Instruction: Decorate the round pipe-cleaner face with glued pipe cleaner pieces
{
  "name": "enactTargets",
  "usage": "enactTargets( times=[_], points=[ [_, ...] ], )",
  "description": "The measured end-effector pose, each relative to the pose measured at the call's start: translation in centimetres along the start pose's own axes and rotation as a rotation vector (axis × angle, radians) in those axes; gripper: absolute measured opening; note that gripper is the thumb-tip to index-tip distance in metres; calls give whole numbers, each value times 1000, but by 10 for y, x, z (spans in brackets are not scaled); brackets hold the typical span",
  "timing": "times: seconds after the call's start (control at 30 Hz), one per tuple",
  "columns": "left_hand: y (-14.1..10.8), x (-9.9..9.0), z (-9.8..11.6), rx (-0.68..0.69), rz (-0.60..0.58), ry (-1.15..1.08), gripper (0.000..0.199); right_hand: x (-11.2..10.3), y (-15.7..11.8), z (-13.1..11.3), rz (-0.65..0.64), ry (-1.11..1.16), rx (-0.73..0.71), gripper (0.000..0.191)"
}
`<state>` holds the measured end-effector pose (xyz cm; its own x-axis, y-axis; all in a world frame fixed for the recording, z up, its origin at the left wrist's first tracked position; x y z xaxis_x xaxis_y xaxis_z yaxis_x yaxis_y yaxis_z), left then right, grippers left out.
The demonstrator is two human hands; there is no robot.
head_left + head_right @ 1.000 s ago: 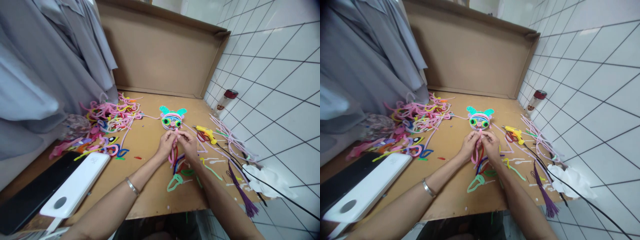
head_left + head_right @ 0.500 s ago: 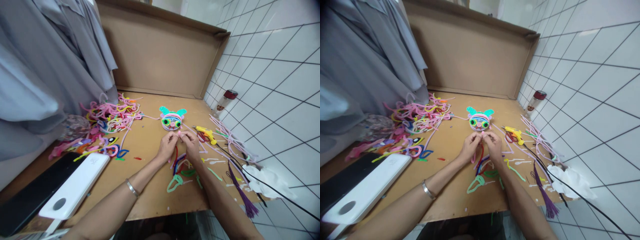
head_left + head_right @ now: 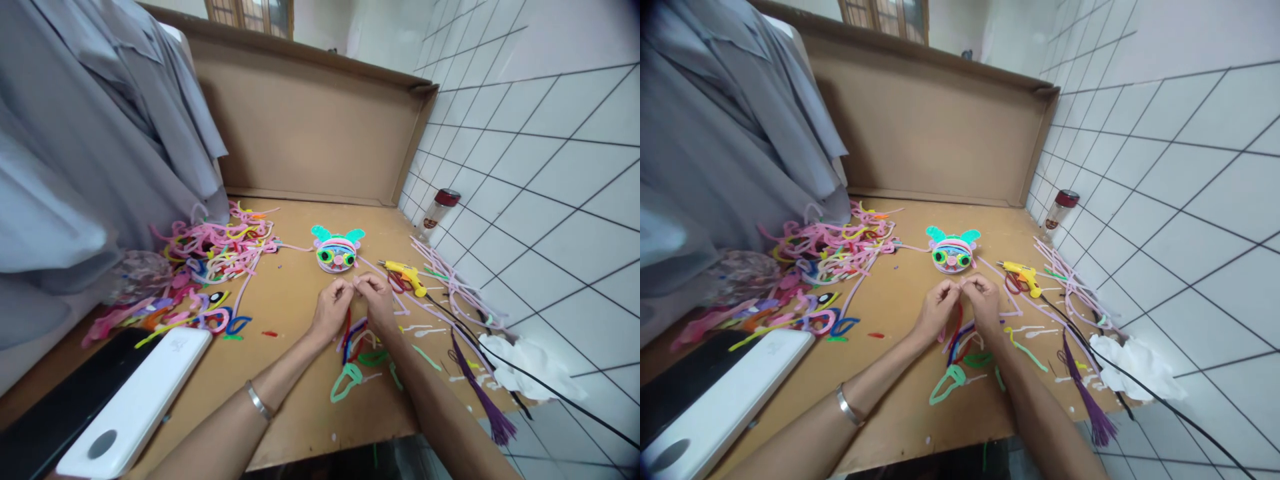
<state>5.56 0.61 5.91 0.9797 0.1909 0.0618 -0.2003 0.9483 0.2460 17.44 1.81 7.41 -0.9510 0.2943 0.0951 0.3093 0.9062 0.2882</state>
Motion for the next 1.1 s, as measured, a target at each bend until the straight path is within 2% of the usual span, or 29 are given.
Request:
enactTargets(
  times=[0.17,0.3,0.47,0.6,0.83,0.97,1.1],
  points=[
    [-2,5,-8,-36,-21,-31,33,-6,2,8,62,-5,9,14],
    [-5,18,-19,-166,-160,-123,37,-21,11,16,168,36,25,12],
    [-8,31,-34,-290,-290,-201,45,-44,26,25,326,149,48,20],
    [-8,31,-44,-358,-273,-243,51,-53,35,29,364,193,60,20],
    [-12,30,-53,-547,-238,-408,53,-78,47,40,515,270,96,21],
    [-15,34,-51,-557,-324,-416,47,-86,48,43,573,308,125,21],
    [-18,38,-42,-477,-428,-393,42,-86,51,41,552,334,128,24]
  ],
)
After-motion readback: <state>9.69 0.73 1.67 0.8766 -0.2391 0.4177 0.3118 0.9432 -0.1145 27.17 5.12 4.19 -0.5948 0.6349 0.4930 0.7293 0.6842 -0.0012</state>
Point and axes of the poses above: each hand's wrist, its own y-axis towards the middle knuckle, its own x-axis out of the palm, z = x × y, the point moved 10 cm from there along y, towards the middle knuckle, and after that the axes turned 11 degrees about z, right-handed, at the moved point
